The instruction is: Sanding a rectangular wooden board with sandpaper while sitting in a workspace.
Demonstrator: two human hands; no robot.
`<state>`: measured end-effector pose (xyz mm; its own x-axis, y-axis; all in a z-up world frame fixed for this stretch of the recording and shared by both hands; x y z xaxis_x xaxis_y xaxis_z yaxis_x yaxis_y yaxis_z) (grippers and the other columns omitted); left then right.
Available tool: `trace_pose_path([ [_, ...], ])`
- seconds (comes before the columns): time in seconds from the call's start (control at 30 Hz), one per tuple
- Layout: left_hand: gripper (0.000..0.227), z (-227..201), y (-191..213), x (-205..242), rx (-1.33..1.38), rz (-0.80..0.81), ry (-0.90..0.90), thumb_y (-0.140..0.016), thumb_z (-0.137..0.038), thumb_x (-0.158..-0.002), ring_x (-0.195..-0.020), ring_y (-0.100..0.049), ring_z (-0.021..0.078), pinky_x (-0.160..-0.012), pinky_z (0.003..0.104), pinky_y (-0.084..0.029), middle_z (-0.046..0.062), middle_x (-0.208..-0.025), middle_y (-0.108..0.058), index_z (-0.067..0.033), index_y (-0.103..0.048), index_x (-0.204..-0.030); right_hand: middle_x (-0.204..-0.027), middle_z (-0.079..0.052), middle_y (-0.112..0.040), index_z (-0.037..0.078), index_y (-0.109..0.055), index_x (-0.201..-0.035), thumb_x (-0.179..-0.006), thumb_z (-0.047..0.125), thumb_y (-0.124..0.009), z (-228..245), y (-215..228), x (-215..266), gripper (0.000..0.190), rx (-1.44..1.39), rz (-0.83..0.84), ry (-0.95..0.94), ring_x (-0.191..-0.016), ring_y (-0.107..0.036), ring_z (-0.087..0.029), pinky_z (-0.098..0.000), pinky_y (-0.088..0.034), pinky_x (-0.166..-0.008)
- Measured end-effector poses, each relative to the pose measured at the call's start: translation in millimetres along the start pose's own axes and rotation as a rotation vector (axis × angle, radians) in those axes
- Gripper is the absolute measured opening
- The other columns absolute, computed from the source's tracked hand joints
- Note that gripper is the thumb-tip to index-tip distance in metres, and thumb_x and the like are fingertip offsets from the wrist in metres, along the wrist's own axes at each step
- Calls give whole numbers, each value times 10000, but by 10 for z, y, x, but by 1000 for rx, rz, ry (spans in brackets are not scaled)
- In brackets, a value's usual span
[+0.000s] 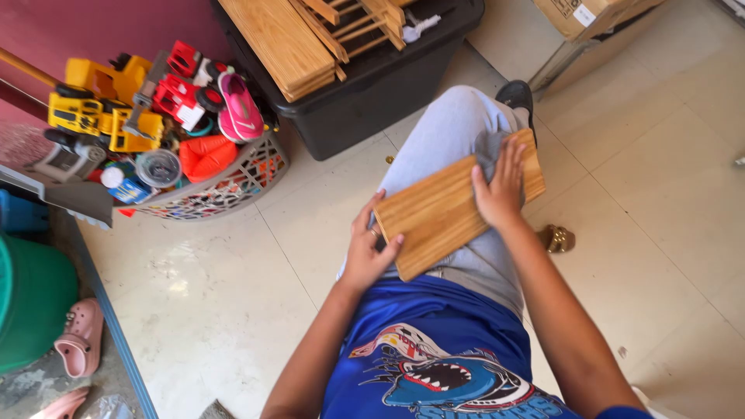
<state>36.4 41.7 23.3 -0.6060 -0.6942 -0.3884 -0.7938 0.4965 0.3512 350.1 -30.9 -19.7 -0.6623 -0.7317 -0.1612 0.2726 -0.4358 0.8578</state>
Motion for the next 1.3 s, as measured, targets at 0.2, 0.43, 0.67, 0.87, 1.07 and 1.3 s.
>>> trace_pose_path([
  [0.2, 396, -521, 31, 105, -7, 113, -138, -779, -214, -888, -1509, -399, 378, -1247, 473, -308, 173, -1612, -435, -57, -718, -1246, -1751, -156, -134, 12, -196, -1654, -1063, 525, -447, 1465, 646, 1148, 821, -362, -98, 660, -1640, -42, -367, -534, -87, -1334],
  [0.43, 502, -827, 76, 154, -26, 199, -205, -808, -213, -861, -1416, -505, 357, -1186, 459, -387, 165, -1596, -473, -43, -647, -1306, -1690, -166, -285, 34, -295, -1606, -1002, 412, -508, 1142, 855, 1115, 744, -228, 46, 727, -1604, -186, -345, -556, -122, -1296],
  [0.67, 656, -800, -231, 267, -13, 308, -407, -753, -60, -825, -1389, -563, 360, -1164, 448, -432, 163, -1491, -589, -45, -550, -1449, -1718, -169, -231, 30, -276, -1618, -1079, 307, -399, -296, 875, 380, 618, -173, -76, 208, -1606, -129, -350, -528, -117, -1259],
  [0.87, 593, -826, -337, 244, 132, 391, -360, -678, 19, -894, -1335, -627, 354, -1145, 424, -483, 195, -1441, -623, -35, -535, -1467, -1690, -169, -282, 24, -348, -1587, -1148, 449, -264, 490, 1028, 881, 617, -478, -195, 456, -1631, -133, -339, -507, -111, -1312],
  [1.07, 423, -551, -249, 382, 93, 353, -45, -665, -66, -968, -1148, -704, 353, -968, 372, -548, 227, -1276, -689, -28, -585, -1381, -1481, -117, -600, 42, -555, -1456, -1046, 291, -484, 1595, 1061, 1556, 485, -265, 17, 854, -1440, -495, -304, -507, -236, -1260],
  [1.3, 370, -547, -123, 265, 118, 316, 116, -651, -112, -986, -726, -666, 251, -695, 327, -535, 178, -880, -707, -54, -601, -1348, -1333, -145, -658, 98, -642, -1391, -967, 111, -562, 864, 1087, 386, 432, -364, -102, 604, -1285, -586, -327, -422, -435, -1154],
])
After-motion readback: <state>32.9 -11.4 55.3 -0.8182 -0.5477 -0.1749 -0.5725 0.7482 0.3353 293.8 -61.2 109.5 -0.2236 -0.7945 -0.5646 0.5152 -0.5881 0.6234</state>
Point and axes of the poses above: each hand's wrist, its own x-axis away from the middle knuckle, its own y-axis out of the back of the hand, z = x × y, the point moved 6 cm from there along -x, towards the middle knuckle
